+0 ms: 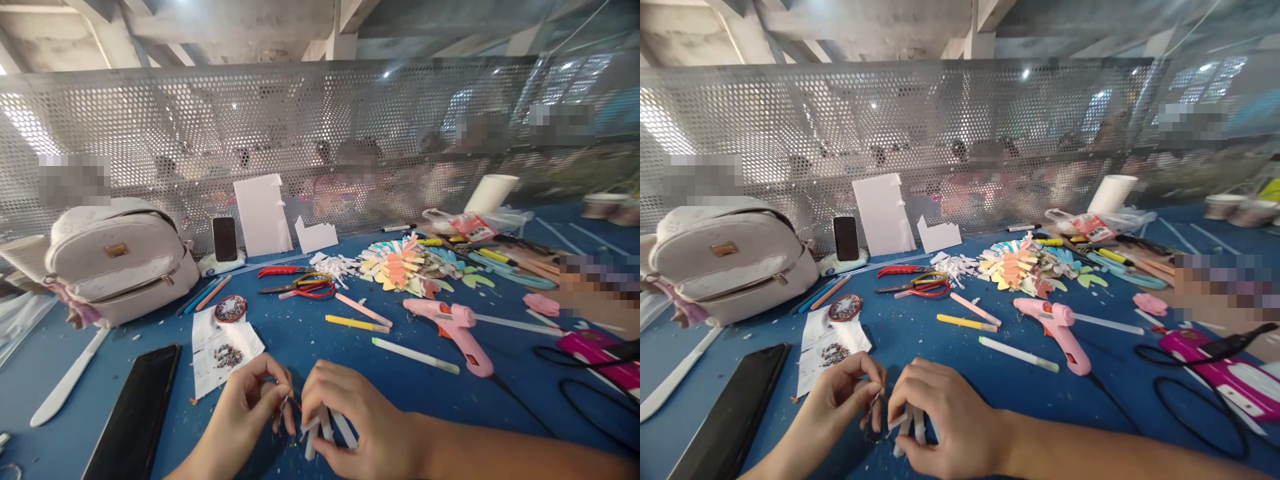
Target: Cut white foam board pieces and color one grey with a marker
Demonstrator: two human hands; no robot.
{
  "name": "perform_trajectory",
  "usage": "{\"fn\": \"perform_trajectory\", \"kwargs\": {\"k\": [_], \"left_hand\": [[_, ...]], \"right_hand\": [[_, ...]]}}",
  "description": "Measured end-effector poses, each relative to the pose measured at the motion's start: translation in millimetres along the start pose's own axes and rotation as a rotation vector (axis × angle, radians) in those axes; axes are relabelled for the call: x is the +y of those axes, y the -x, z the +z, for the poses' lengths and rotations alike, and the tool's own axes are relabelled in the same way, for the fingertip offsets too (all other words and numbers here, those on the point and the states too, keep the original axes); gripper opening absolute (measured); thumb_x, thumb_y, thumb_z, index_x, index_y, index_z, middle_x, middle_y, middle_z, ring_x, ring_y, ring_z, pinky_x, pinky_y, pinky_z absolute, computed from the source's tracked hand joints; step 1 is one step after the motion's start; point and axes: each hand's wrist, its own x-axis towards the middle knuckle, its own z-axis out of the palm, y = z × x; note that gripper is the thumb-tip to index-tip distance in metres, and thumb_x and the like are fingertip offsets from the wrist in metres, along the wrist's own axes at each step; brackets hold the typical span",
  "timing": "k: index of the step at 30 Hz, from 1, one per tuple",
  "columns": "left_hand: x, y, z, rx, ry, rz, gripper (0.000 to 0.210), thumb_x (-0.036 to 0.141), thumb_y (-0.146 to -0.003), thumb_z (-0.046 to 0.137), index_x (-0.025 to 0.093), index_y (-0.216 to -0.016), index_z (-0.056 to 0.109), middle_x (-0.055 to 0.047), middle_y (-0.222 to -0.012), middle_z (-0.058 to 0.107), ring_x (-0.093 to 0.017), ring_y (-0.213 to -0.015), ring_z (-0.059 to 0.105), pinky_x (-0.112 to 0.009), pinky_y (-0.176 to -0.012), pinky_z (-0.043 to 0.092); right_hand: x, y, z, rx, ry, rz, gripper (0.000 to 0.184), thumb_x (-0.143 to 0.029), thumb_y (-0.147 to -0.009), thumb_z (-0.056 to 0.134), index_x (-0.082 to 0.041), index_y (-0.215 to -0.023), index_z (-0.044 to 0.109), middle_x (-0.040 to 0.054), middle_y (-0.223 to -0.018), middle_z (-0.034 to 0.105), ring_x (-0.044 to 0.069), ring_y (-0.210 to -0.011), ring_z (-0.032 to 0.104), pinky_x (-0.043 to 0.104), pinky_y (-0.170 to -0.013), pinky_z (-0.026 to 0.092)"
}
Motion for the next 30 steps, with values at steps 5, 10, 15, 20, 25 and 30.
{"fn": "perform_trajectory", "kwargs": {"k": [5,10,15,20,25,30], "left_hand": [[0,1,2.0,-0.005,-0.007,0.008,0.042,0.053,-0.086,0.071,0.014,-0.080,0.056,0.000,-0.071,0.062,-0.011,-0.051,0.065,-0.019,-0.049,0.044],[2,2,6.5,-0.012,-0.008,0.024,0.040,0.051,-0.086,0.073,0.014,-0.080,0.058,0.001,-0.068,0.061,-0.011,-0.050,0.065,-0.018,-0.047,0.044],[0,3,11.3,0.012,-0.029,0.050,0.036,0.048,-0.088,0.072,0.014,-0.081,0.060,0.000,-0.069,0.063,-0.010,-0.051,0.064,-0.018,-0.050,0.045],[-3,3,15.0,0.057,-0.051,0.083,0.035,0.046,-0.088,0.072,0.014,-0.080,0.062,0.000,-0.072,0.063,-0.009,-0.052,0.063,-0.017,-0.051,0.045],[-6,3,18.0,0.090,-0.048,0.128,0.033,0.045,-0.087,0.073,0.014,-0.081,0.063,-0.001,-0.077,0.065,-0.009,-0.052,0.064,-0.018,-0.050,0.046],[-9,4,20.0,0.107,-0.056,0.181,0.029,0.042,-0.088,0.071,0.015,-0.082,0.064,-0.001,-0.087,0.064,-0.008,-0.052,0.065,-0.017,-0.051,0.047]], "right_hand": [[-4,-2,-2,0.008,-0.128,0.245,0.009,-0.016,-0.083,0.056,-0.020,-0.091,0.059,0.0020,-0.084,0.063,0.015,-0.076,0.057,0.028,-0.073,0.044],[-3,-2,1,0.040,-0.230,0.455,0.004,-0.024,-0.086,0.066,-0.020,-0.089,0.065,0.0018,-0.085,0.066,0.016,-0.079,0.059,0.027,-0.072,0.043],[-2,-4,4,0.072,-0.331,0.539,0.007,-0.024,-0.082,0.070,-0.019,-0.079,0.067,-0.0003,-0.073,0.065,0.014,-0.069,0.055,0.026,-0.066,0.040],[-5,-7,2,0.096,-0.464,0.585,0.011,-0.026,-0.084,0.067,-0.018,-0.078,0.066,-0.0006,-0.072,0.062,0.013,-0.065,0.055,0.024,-0.061,0.041],[-6,-5,0,0.097,-0.496,0.598,0.015,-0.031,-0.085,0.068,-0.017,-0.079,0.064,0.0000,-0.073,0.062,0.012,-0.065,0.055,0.023,-0.061,0.043],[-3,-2,2,0.116,-0.502,0.586,0.013,-0.029,-0.084,0.068,-0.016,-0.084,0.066,-0.0004,-0.073,0.061,0.011,-0.064,0.054,0.022,-0.061,0.042]]}}
